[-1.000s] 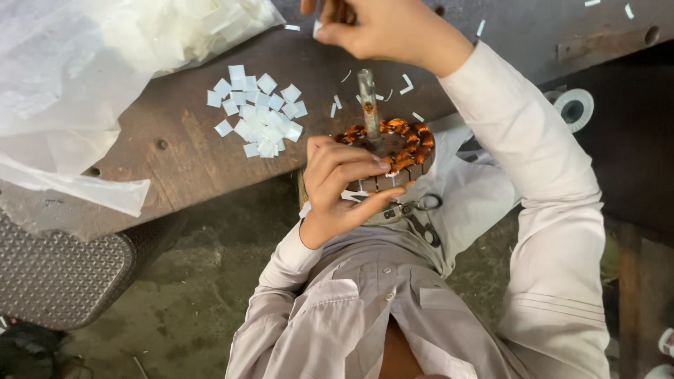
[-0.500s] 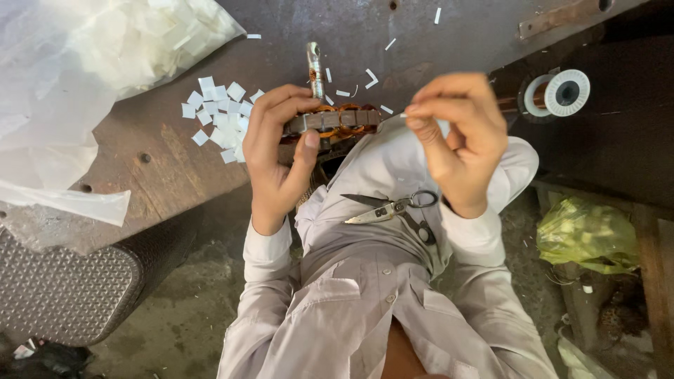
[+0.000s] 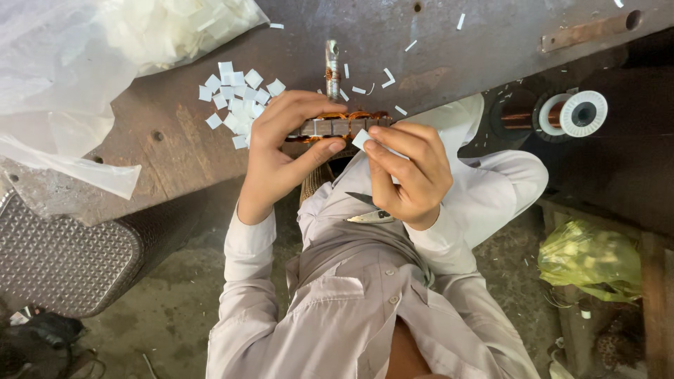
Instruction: The person sits on the floor and repeatedly picks up small white rectangular pieces, inserting them into slots on a copper-wound electrical component. The person adjusts the component and continues inserting pieces throughout the clip.
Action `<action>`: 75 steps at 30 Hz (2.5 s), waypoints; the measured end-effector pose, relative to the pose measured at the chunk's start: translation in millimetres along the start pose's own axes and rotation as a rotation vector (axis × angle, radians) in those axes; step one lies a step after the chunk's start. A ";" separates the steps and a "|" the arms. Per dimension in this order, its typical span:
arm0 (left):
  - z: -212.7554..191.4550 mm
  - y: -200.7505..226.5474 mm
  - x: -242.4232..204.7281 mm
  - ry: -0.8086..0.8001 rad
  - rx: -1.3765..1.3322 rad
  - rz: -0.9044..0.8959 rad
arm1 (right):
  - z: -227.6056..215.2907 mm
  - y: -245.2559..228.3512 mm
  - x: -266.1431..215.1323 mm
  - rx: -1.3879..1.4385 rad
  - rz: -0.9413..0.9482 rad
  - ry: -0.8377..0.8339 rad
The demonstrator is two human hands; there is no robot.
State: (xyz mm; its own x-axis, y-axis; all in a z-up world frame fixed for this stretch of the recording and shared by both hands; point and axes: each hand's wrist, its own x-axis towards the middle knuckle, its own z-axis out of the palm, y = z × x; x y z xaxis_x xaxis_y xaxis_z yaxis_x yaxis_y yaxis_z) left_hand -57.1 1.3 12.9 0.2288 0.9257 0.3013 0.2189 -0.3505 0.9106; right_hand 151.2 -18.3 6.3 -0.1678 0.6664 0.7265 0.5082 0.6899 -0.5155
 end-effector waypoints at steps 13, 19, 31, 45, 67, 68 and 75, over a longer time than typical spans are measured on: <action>1.1 -8.2 -8.4 0.046 -0.067 -0.023 | 5.0 3.1 -8.0 -0.019 -0.132 -0.025; 3.3 -9.1 -10.2 0.067 -0.058 -0.011 | 8.4 0.4 -4.8 0.057 -0.045 -0.029; 16.9 -2.9 -11.9 0.165 0.026 0.022 | 5.2 -12.2 7.6 -0.131 -0.062 -0.079; 20.5 7.9 -3.0 0.139 0.199 0.121 | 6.0 -9.4 5.5 -0.418 -0.266 -0.119; 24.0 -12.2 -23.8 0.285 0.207 0.235 | 7.5 9.6 -8.4 0.329 0.300 -0.365; 25.5 -13.0 -26.5 0.293 0.205 0.240 | 9.8 11.9 -12.9 0.326 0.290 -0.350; 37.6 -22.2 -36.5 0.349 0.254 0.326 | 19.4 17.2 -39.7 0.347 0.214 -0.190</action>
State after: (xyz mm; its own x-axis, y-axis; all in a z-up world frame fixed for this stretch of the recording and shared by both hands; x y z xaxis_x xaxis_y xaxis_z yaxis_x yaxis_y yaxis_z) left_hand -34.6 -30.1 -28.9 0.0036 0.7400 0.6726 0.4211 -0.6111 0.6702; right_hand 150.2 -27.4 -40.2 -0.2587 0.8220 0.5073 0.2404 0.5634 -0.7904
